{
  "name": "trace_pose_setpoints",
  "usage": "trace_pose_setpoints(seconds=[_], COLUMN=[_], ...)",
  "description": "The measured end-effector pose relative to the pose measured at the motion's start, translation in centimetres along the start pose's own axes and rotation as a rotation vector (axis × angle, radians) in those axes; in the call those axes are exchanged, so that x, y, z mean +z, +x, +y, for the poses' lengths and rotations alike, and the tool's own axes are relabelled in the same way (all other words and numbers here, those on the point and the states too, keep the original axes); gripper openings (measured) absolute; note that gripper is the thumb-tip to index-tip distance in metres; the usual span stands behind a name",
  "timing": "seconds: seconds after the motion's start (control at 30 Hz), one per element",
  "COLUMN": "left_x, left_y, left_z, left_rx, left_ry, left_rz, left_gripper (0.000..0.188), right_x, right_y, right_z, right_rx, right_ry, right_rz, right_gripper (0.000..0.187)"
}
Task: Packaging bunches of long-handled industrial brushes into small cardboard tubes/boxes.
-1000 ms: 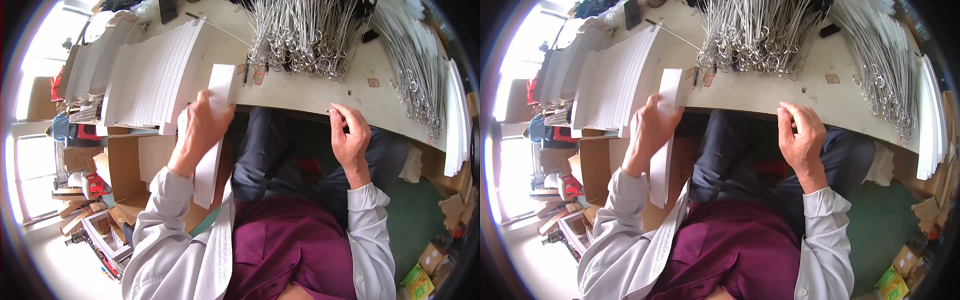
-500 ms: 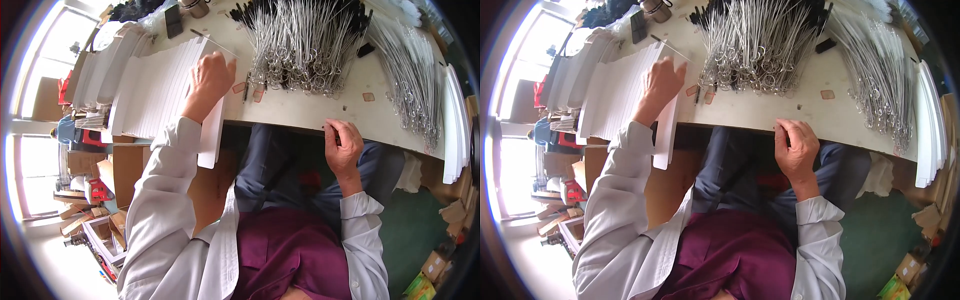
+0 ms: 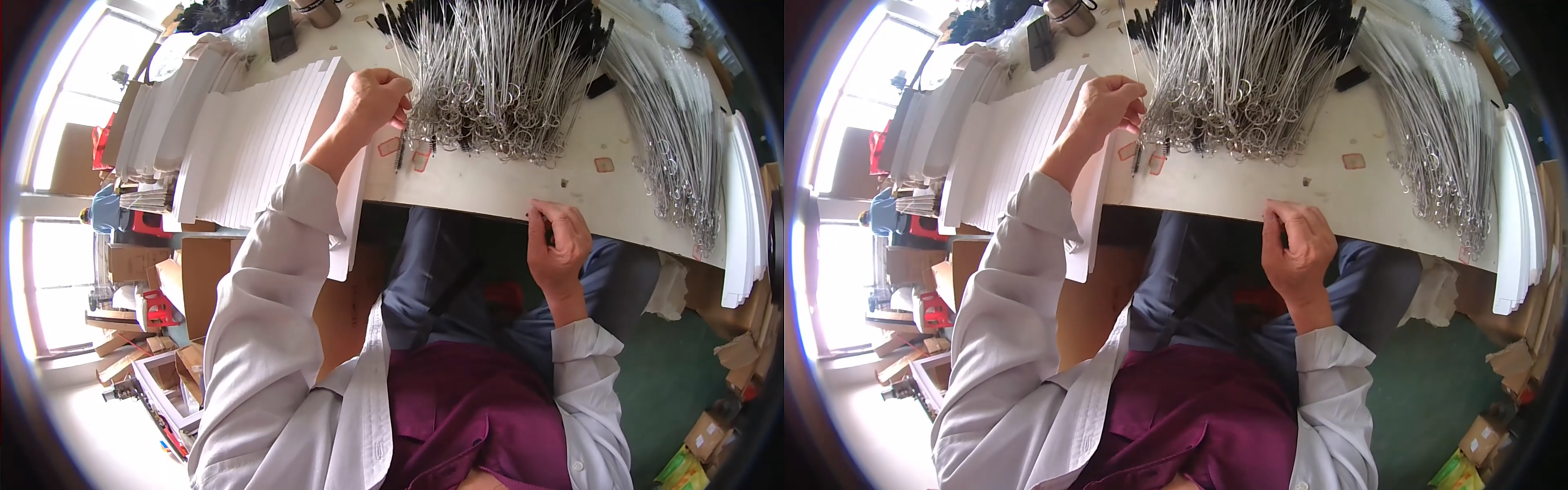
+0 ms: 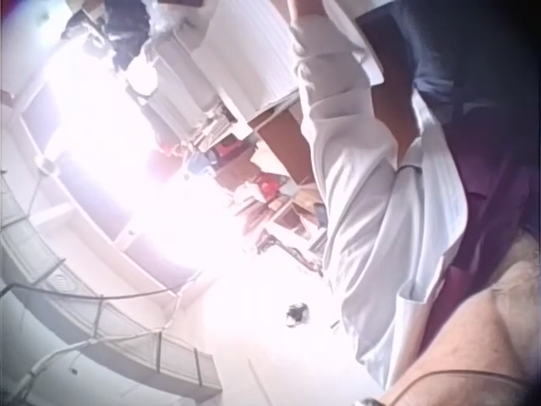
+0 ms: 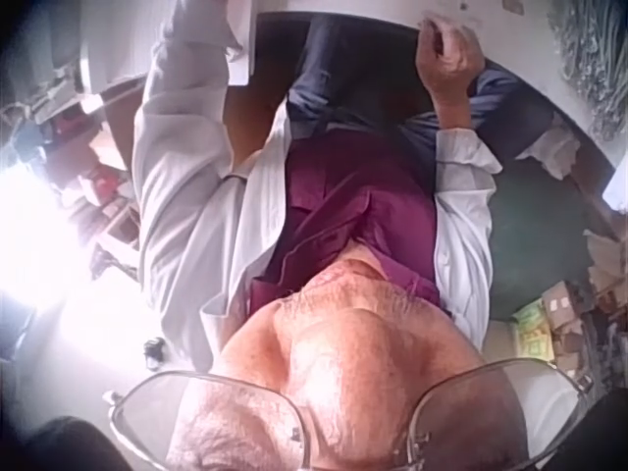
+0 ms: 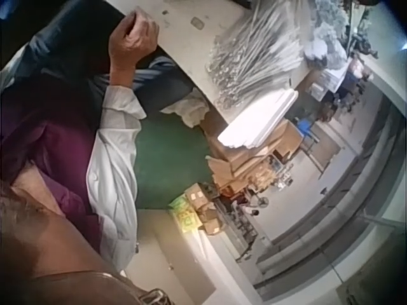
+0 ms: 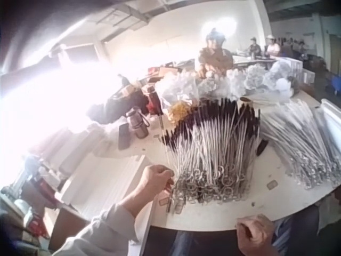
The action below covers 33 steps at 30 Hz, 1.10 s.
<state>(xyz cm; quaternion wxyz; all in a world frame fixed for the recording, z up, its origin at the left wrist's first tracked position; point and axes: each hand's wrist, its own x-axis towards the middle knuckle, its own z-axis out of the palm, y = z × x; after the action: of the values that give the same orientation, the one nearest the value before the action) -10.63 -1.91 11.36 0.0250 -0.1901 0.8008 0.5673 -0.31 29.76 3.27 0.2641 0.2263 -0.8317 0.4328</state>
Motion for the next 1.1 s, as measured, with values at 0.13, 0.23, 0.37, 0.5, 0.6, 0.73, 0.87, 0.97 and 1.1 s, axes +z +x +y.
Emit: trace_pose_setpoints(seconds=[0.13, 0.23, 0.37, 0.5, 0.6, 0.73, 0.87, 0.97, 1.1], left_x=[0.2, 0.1, -0.1, -0.3, -0.9, -1.5, -2.2, -2.2, -2.4], left_y=[0.3, -0.4, -0.7, -1.0, -1.7, -1.9, -1.6, -1.4, -1.0], left_z=[-0.9, -0.7, -0.7, 0.6, 2.1, 2.7, 2.6, 2.5, 2.4], left_rx=[0.24, 0.26, 0.383, 0.298, 0.185, 0.126, -0.022, -0.044, 0.027], left_ry=[0.292, 0.385, 0.49, 0.511, 0.461, 0.376, 0.064, 0.047, 0.207], left_rz=[-0.011, -0.067, -0.101, -0.162, -0.211, -0.253, -0.318, -0.345, -0.281], left_gripper=[0.029, 0.03, 0.033, 0.032, 0.026, 0.023, 0.021, 0.022, 0.022], right_x=[0.2, 0.3, 0.4, 0.4, 0.5, 0.4, 0.3, 0.3, 0.3], right_y=[0.0, -0.1, -0.1, -0.1, -0.2, -0.2, -0.2, -0.3, -0.3], right_z=[0.1, 0.1, 0.1, 0.2, 0.2, 0.3, 0.2, 0.2, 0.1], right_rx=[-0.01, -0.016, -0.02, -0.023, -0.031, -0.055, -0.053, -0.055, -0.062], right_ry=[0.002, -0.01, -0.018, -0.032, -0.037, -0.056, -0.053, -0.062, -0.054], right_rz=[0.014, 0.012, 0.019, 0.018, 0.017, 0.006, 0.001, -0.003, -0.006], right_gripper=[0.012, 0.013, 0.013, 0.013, 0.012, 0.011, 0.012, 0.012, 0.011])
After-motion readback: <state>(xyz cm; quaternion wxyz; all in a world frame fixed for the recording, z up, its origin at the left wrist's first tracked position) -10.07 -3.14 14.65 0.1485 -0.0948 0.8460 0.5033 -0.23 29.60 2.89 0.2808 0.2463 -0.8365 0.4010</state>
